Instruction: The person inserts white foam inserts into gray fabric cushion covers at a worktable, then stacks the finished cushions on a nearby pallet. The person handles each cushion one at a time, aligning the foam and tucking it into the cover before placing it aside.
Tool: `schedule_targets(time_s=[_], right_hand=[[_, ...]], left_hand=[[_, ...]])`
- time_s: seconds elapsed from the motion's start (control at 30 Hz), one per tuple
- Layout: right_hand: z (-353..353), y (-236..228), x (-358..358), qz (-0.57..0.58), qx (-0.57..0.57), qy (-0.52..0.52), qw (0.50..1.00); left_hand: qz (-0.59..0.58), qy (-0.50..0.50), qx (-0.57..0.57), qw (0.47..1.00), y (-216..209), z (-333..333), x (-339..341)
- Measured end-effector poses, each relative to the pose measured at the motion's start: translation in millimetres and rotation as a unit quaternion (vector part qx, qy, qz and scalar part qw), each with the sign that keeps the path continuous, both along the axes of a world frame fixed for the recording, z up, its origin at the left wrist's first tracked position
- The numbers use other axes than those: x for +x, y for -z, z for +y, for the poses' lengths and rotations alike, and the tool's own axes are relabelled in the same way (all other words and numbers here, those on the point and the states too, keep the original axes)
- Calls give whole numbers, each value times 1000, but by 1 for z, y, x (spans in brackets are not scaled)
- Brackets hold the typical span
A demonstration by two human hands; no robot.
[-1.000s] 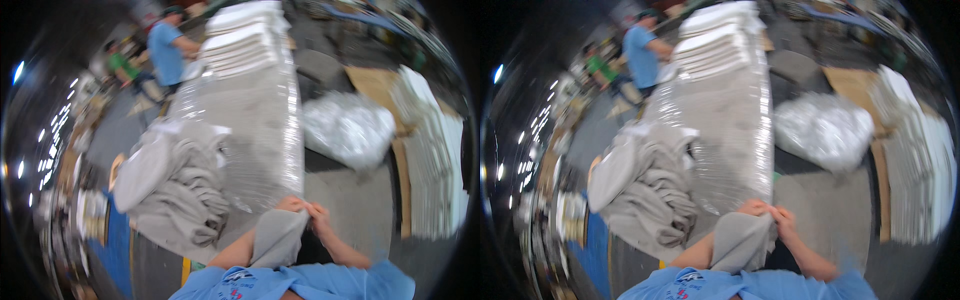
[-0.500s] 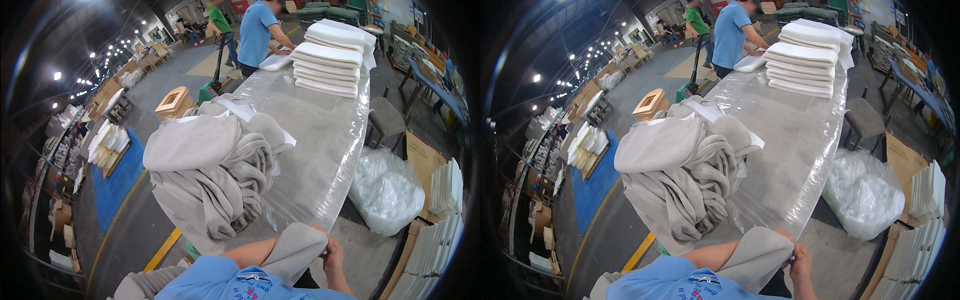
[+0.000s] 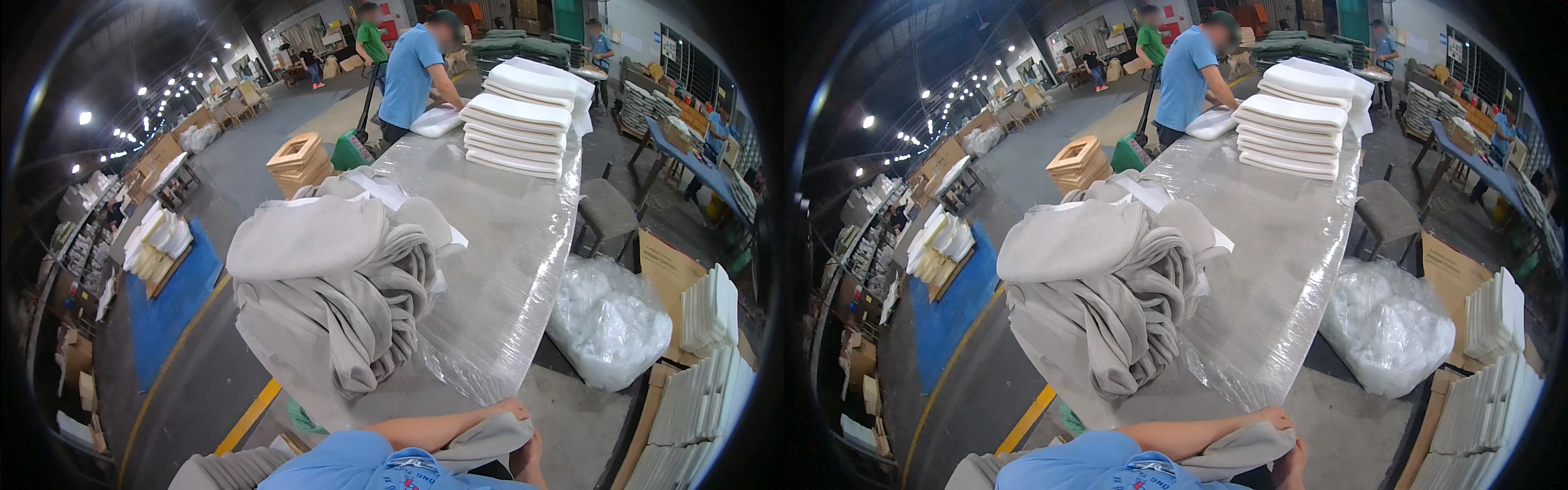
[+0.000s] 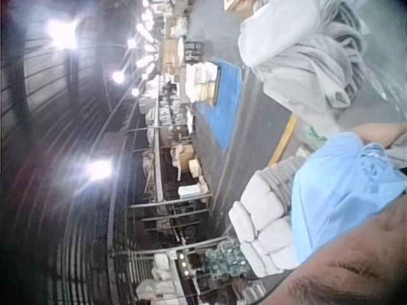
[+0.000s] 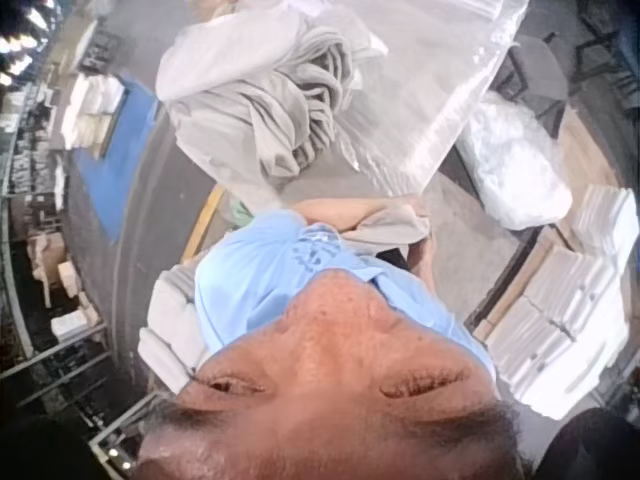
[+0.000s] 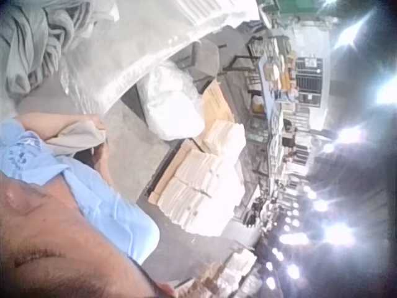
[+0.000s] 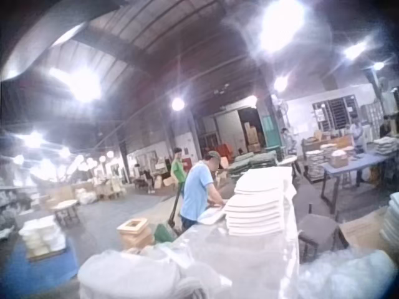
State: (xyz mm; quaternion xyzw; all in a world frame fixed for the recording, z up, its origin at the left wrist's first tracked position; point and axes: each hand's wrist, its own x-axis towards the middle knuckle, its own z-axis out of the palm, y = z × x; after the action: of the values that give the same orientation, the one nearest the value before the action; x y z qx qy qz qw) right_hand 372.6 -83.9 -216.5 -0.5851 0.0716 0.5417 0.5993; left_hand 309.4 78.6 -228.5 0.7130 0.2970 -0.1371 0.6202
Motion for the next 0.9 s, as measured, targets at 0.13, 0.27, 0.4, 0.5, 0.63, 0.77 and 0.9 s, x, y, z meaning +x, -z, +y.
schedule_targets(time_s=[0.13, 0.27, 0.4, 0.5, 0.63, 0.77, 0.9], right_hand=[[-3, 20, 9, 186, 101, 84, 974], [6, 30, 12, 254, 144, 27, 956], [11, 62, 26, 188, 194, -54, 961], [22, 70, 21, 147, 147, -78, 975], [40, 66, 13, 122, 74, -97, 985], [55, 70, 10, 114, 44, -119, 985], [61, 75, 9, 107, 38, -128, 985]], left_hand=[[-21, 71, 96, 993, -15, 1, 15], [6, 100, 138, 985, -15, 6, 15], [-19, 121, 189, 974, -19, 5, 25], [-39, 30, 172, 984, -8, 1, 17], [-19, 11, 102, 995, 0, 2, 19], [-24, 2, 86, 996, 10, 7, 18], [-18, -10, 127, 992, 9, 8, 15]])
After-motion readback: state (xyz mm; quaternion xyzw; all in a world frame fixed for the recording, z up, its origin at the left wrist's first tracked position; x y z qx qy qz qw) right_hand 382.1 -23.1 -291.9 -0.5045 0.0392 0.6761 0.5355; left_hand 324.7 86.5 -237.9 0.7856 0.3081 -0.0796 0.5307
